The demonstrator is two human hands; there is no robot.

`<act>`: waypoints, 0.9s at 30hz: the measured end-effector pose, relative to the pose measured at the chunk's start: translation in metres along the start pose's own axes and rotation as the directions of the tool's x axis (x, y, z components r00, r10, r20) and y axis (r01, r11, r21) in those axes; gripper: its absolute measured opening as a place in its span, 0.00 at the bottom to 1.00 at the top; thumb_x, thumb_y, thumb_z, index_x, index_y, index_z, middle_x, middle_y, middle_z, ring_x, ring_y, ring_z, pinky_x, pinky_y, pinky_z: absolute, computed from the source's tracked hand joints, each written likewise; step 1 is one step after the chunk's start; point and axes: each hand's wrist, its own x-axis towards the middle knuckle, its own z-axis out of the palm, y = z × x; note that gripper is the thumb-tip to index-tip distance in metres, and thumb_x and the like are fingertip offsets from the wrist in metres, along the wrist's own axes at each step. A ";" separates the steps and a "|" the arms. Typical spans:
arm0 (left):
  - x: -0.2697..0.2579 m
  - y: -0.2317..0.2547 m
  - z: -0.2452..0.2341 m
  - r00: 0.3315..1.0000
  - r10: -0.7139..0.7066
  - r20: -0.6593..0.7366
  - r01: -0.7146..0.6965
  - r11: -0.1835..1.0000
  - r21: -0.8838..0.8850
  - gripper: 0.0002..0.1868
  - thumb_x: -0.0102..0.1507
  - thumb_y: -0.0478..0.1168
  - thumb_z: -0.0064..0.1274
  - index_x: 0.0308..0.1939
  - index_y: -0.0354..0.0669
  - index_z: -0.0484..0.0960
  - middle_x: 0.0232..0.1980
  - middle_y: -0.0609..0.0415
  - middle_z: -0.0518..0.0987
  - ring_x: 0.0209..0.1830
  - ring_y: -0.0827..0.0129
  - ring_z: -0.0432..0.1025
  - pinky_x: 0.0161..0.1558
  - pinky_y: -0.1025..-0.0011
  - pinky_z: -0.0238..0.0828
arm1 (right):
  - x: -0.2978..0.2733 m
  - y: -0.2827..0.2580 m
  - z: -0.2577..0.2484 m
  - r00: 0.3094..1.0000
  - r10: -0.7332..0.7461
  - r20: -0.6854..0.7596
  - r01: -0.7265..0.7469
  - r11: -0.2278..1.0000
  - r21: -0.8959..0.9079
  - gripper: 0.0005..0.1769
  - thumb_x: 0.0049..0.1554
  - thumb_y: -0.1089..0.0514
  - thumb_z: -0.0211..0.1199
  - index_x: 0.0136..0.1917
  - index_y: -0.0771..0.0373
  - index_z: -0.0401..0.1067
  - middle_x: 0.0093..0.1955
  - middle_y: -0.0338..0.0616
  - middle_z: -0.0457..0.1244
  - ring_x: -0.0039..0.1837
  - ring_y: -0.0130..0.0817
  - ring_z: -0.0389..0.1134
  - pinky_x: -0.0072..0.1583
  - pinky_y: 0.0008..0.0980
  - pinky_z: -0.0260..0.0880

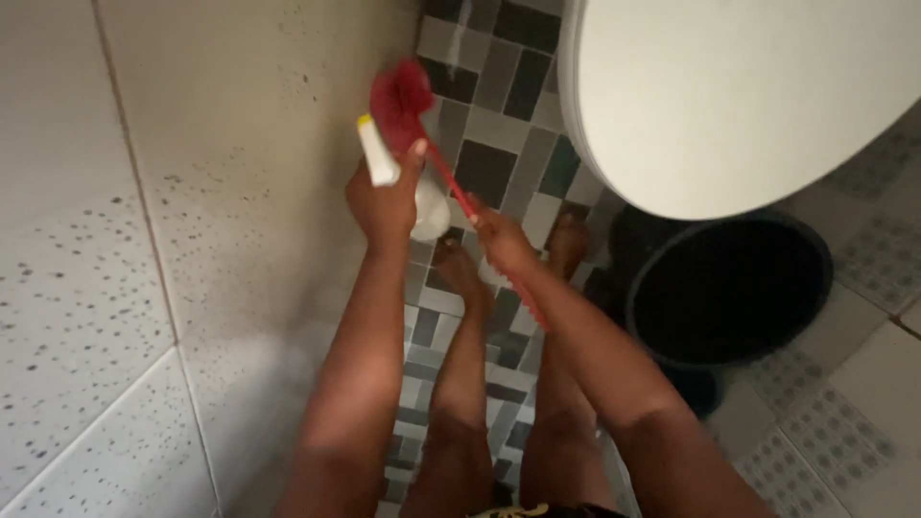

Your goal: Scrubbing a bathroom wall with a brush and spray cleaner.

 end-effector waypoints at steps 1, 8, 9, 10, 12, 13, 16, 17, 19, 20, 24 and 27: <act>0.006 0.005 -0.001 1.000 0.017 0.008 -0.018 1.000 0.021 0.24 0.59 0.57 0.69 0.31 0.38 0.83 0.29 0.51 0.81 0.28 0.63 0.75 0.35 0.61 0.71 | 0.002 -0.026 -0.006 0.967 0.244 0.070 -0.247 0.968 0.041 0.32 0.65 0.36 0.50 0.80 0.42 0.59 0.28 0.34 0.57 0.26 0.25 0.55 0.28 0.30 0.57; 0.015 0.021 0.003 0.987 0.158 -0.012 -0.159 0.987 -0.038 0.22 0.59 0.56 0.68 0.34 0.39 0.85 0.30 0.51 0.82 0.30 0.65 0.77 0.36 0.62 0.72 | 0.002 0.020 0.000 0.963 0.242 0.123 -0.251 0.966 0.063 0.30 0.67 0.37 0.49 0.75 0.55 0.62 0.30 0.33 0.58 0.26 0.25 0.57 0.28 0.30 0.61; 0.003 0.020 -0.003 0.996 0.090 0.002 -0.089 0.993 -0.079 0.21 0.58 0.55 0.67 0.34 0.39 0.85 0.30 0.52 0.83 0.30 0.67 0.77 0.36 0.63 0.73 | 0.012 0.034 0.003 0.989 0.056 0.134 -0.072 0.991 0.116 0.31 0.69 0.39 0.48 0.79 0.52 0.58 0.36 0.33 0.59 0.31 0.24 0.58 0.33 0.29 0.62; -0.008 0.020 -0.007 1.000 0.021 0.019 -0.019 0.993 -0.119 0.21 0.58 0.55 0.67 0.35 0.39 0.84 0.30 0.54 0.83 0.30 0.69 0.78 0.36 0.64 0.74 | 0.022 0.050 0.007 0.982 -0.131 0.137 0.107 0.980 0.170 0.33 0.70 0.40 0.48 0.84 0.48 0.54 0.42 0.34 0.60 0.36 0.24 0.58 0.37 0.28 0.63; -0.013 0.020 -0.007 0.999 0.035 0.026 -0.030 0.986 -0.165 0.21 0.59 0.55 0.66 0.36 0.40 0.84 0.30 0.55 0.82 0.31 0.69 0.77 0.37 0.64 0.74 | 0.057 -0.007 -0.010 0.991 -0.105 0.081 0.082 0.966 0.247 0.34 0.69 0.38 0.49 0.84 0.48 0.54 0.36 0.33 0.57 0.33 0.23 0.55 0.34 0.27 0.59; -0.021 0.020 -0.011 0.999 0.031 0.023 -0.025 0.979 -0.204 0.20 0.61 0.55 0.65 0.37 0.40 0.84 0.31 0.56 0.82 0.31 0.69 0.76 0.37 0.65 0.74 | 0.068 -0.033 -0.016 0.996 -0.068 0.048 0.049 0.945 0.322 0.36 0.68 0.37 0.50 0.85 0.48 0.53 0.30 0.33 0.54 0.30 0.22 0.53 0.31 0.26 0.55; -0.031 0.010 -0.016 1.000 0.027 0.003 -0.026 0.971 -0.236 0.21 0.63 0.56 0.64 0.39 0.40 0.84 0.33 0.56 0.82 0.32 0.69 0.76 0.39 0.65 0.74 | 0.035 -0.133 -0.038 1.000 0.017 0.016 -0.020 0.978 0.209 0.35 0.63 0.37 0.47 0.80 0.45 0.53 0.26 0.36 0.55 0.24 0.27 0.55 0.27 0.31 0.58; -0.031 0.007 -0.014 0.999 0.036 0.000 -0.035 0.970 -0.240 0.21 0.63 0.56 0.64 0.39 0.40 0.84 0.33 0.56 0.82 0.32 0.69 0.76 0.39 0.65 0.74 | 0.037 -0.088 -0.024 1.000 0.009 0.011 -0.011 0.978 0.210 0.35 0.63 0.37 0.47 0.80 0.45 0.53 0.26 0.36 0.55 0.24 0.27 0.55 0.27 0.31 0.58; -0.033 0.002 -0.013 0.998 0.048 -0.029 -0.053 0.980 -0.194 0.22 0.63 0.55 0.66 0.38 0.38 0.83 0.32 0.55 0.82 0.33 0.69 0.76 0.40 0.66 0.74 | 0.036 -0.001 -0.004 1.000 -0.025 0.008 0.024 0.997 0.078 0.25 0.69 0.38 0.48 0.63 0.57 0.74 0.37 0.40 0.63 0.36 0.29 0.62 0.37 0.32 0.63; -0.034 0.002 -0.016 0.998 0.051 -0.035 -0.057 0.980 -0.193 0.22 0.63 0.55 0.66 0.38 0.38 0.83 0.32 0.55 0.82 0.33 0.69 0.76 0.40 0.66 0.74 | 0.016 0.032 0.004 0.999 -0.031 0.011 0.030 0.996 0.079 0.25 0.69 0.38 0.48 0.63 0.57 0.74 0.37 0.40 0.63 0.36 0.29 0.62 0.37 0.32 0.63; -0.040 -0.002 -0.014 0.998 0.026 -0.060 -0.038 0.977 -0.211 0.20 0.61 0.52 0.67 0.37 0.36 0.82 0.32 0.55 0.81 0.33 0.71 0.75 0.40 0.69 0.75 | -0.004 0.071 0.013 0.985 -0.147 0.093 0.150 0.988 -0.033 0.25 0.68 0.45 0.50 0.73 0.55 0.68 0.59 0.45 0.68 0.59 0.31 0.67 0.59 0.33 0.65; -0.041 0.003 -0.009 0.999 0.001 -0.050 -0.015 0.957 -0.290 0.18 0.62 0.50 0.66 0.38 0.37 0.82 0.34 0.56 0.81 0.34 0.73 0.75 0.41 0.70 0.75 | 0.008 -0.023 -0.012 0.999 0.032 0.031 -0.030 0.998 -0.056 0.26 0.68 0.46 0.49 0.76 0.51 0.66 0.48 0.42 0.68 0.48 0.30 0.68 0.50 0.33 0.69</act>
